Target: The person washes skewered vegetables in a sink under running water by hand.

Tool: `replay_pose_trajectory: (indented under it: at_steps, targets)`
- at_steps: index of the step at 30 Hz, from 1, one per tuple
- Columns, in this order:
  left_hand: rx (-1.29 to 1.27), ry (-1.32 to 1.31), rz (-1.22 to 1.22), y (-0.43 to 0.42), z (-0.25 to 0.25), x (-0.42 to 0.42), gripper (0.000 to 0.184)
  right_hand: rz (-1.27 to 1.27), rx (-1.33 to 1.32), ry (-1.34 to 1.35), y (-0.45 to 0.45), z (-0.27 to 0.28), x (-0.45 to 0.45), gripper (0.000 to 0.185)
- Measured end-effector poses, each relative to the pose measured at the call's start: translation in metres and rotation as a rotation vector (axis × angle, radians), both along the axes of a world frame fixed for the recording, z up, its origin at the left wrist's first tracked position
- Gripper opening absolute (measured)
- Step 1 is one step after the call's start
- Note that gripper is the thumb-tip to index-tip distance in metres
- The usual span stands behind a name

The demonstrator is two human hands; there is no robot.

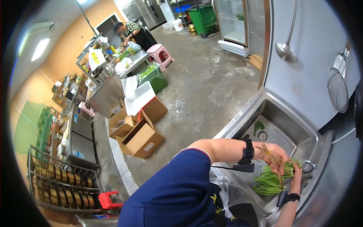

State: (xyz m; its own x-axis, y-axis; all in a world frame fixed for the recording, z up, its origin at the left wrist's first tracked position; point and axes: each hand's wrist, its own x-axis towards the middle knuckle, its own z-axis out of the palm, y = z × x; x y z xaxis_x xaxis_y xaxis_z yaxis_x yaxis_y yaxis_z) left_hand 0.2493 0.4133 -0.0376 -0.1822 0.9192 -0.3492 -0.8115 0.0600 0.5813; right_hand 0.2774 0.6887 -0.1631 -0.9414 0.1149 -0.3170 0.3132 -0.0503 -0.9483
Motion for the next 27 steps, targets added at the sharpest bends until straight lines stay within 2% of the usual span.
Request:
replay_pose_trajectory:
  at_steps: [8,15,20,23,27]
  targets:
    - [0.022,-0.021,0.002,0.0,-0.003,-0.002,0.064,0.002,-0.005,-0.014,0.005,-0.007,-0.004,0.032]
    - [-0.027,-0.009,0.052,-0.008,0.007,0.003,0.063,0.013,0.072,0.042,-0.017,0.013,0.001,0.034]
    - [-0.004,-0.06,0.034,-0.005,-0.009,-0.001,0.064,0.084,0.075,0.038,-0.018,0.011,0.004,0.031]
    - [-0.005,-0.068,0.038,-0.006,-0.005,0.0,0.064,0.029,0.05,0.014,-0.026,0.023,0.006,0.03]
    - [-0.01,-0.035,0.055,-0.006,0.0,0.001,0.064,0.015,0.033,0.029,-0.018,0.012,0.001,0.03]
